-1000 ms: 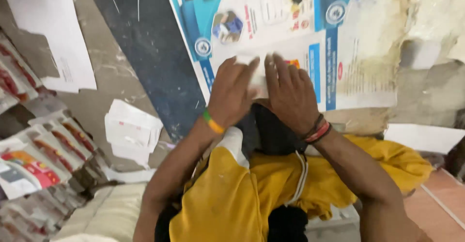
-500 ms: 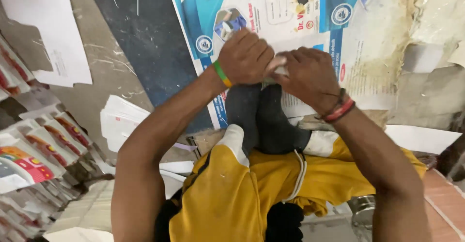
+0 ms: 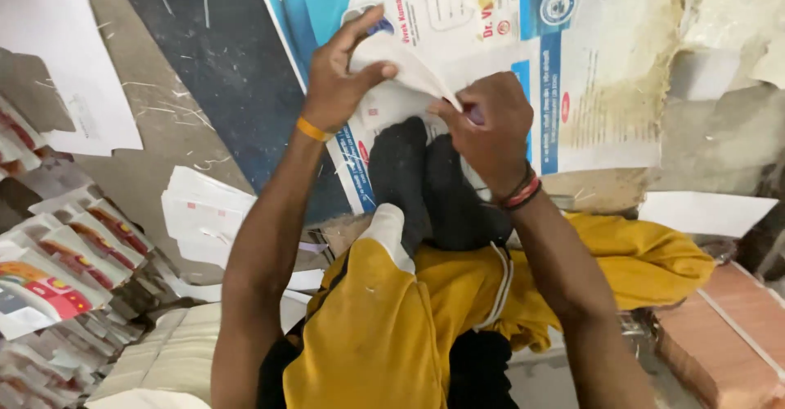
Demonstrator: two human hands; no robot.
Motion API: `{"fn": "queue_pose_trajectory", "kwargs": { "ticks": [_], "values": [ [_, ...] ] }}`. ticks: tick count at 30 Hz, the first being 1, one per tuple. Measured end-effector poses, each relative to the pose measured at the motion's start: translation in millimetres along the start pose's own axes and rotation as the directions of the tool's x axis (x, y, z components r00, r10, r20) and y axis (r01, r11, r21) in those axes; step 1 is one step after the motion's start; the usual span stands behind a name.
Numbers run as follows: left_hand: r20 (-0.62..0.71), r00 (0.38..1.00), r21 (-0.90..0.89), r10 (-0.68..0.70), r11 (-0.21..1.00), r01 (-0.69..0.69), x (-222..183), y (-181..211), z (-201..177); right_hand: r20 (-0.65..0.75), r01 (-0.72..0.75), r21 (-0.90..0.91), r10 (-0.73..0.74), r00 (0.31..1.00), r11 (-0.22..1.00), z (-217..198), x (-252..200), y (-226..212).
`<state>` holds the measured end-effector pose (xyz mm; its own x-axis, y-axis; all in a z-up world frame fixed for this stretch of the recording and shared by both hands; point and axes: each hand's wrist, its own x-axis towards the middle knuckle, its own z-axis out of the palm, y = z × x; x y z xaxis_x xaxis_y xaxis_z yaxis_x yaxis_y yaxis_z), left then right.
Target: The recorder is folding, organizing, and stacking printed paper envelopes or flyers.
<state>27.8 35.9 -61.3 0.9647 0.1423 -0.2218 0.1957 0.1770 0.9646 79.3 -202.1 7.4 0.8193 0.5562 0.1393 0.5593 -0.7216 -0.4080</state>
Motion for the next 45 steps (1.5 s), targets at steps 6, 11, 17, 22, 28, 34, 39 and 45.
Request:
{"fn": "queue_pose_trajectory", "kwargs": {
  "ticks": [6, 11, 17, 22, 28, 34, 39, 45],
  "values": [
    [-0.08, 0.98, 0.174, 0.181, 0.971, -0.165, -53, 39, 52, 0.066, -0.16, 0.971, 0.449, 0.891, 0.175, 34, -45, 26],
    [-0.173, 0.981, 0.04, 0.086, 0.996, -0.08, -78, 22, 48, 0.11, -0.245, 0.855, 0.302, 0.947, 0.457, 7, -37, 29],
    [-0.183, 0.982, 0.044, 0.054, 0.998, -0.047, -83, 38, 59, 0.16, -0.22, 0.947, 0.251, 0.954, 0.232, 10, -46, 11],
    [-0.213, 0.975, 0.094, 0.061, 0.995, -0.041, -78, 44, 61, 0.221, -0.277, 0.948, 0.3, 0.928, 0.159, 13, -29, 16],
    [-0.182, 0.973, 0.303, 0.145, 0.949, -0.085, -75, 49, 47, 0.283, -0.387, 0.759, 0.27, 0.92, 0.524, -23, -3, -24],
    [-0.131, 0.978, 0.33, 0.159, 0.938, -0.108, -80, 43, 50, 0.393, 0.211, -0.051, -0.174, 0.903, 0.976, -54, -25, -76],
    [-0.114, 0.986, 0.315, 0.124, 0.946, -0.083, -81, 45, 42, 0.537, 0.453, -0.182, -0.298, 0.789, 0.872, -42, -23, -71],
    [-0.115, 0.984, 0.281, 0.137, 0.954, -0.101, -73, 47, 37, 0.422, 0.448, -0.22, -0.33, 0.845, 0.866, -24, -15, -57]
  ]
}}
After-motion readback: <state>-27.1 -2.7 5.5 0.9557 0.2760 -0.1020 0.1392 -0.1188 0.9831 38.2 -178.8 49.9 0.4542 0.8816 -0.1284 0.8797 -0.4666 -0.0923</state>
